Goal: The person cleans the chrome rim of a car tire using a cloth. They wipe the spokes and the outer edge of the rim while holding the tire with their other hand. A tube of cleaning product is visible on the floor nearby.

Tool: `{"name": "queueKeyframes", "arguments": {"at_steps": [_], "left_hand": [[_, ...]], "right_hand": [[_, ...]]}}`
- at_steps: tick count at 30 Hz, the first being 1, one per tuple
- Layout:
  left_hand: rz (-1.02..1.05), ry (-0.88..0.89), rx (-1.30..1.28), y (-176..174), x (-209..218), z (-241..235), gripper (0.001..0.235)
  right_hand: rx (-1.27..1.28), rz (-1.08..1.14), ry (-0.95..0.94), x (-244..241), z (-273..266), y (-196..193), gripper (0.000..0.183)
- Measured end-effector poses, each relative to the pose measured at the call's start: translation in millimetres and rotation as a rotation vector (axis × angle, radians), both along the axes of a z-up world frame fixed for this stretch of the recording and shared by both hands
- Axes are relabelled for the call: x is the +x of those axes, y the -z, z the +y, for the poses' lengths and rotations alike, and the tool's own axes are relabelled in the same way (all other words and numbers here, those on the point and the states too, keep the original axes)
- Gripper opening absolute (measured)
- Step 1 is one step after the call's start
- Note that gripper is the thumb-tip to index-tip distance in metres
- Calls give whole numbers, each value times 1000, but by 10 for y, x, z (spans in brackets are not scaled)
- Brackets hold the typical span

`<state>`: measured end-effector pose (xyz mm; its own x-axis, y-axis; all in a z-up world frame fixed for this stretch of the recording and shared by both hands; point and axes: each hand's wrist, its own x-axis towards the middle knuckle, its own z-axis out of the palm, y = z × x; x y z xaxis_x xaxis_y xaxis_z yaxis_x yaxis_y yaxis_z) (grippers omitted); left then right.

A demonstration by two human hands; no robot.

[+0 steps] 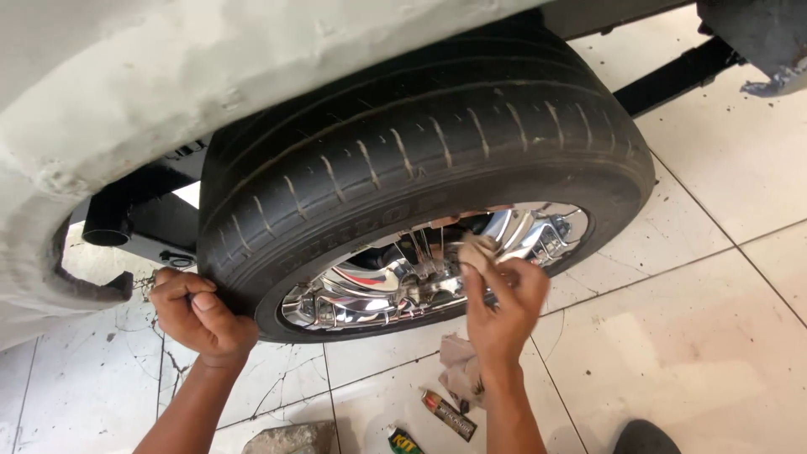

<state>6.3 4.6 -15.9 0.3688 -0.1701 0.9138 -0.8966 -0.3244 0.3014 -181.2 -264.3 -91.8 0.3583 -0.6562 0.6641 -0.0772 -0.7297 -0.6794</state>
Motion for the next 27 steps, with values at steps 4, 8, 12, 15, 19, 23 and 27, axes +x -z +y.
{"name": "queueKeyframes", "arguments": {"at_steps": [4,8,12,15,19,23,27], "left_hand": [[-38,-27,39,49,5,60,28],[-48,29,14,4,42,4,29],[-19,35,-4,8,34,24,31],[-15,21,5,-7,2,-2,31],[-31,32,25,-45,-5,2,31],[-22,27,32,-38,6,10,32],[-21,35,24,-37,-10,-21,33]], "right_hand": [[202,-185,27,190,-37,154,29],[497,-481,-52,442,-392,128,29],[852,-814,-185,533,-461,-35,30],[672,-777,-150,669,-151,321,28],[478,-534,5,473,156,641,31],[563,-307,87,507,-126,393,38],[702,-376,17,627,-402,58,44]]}}
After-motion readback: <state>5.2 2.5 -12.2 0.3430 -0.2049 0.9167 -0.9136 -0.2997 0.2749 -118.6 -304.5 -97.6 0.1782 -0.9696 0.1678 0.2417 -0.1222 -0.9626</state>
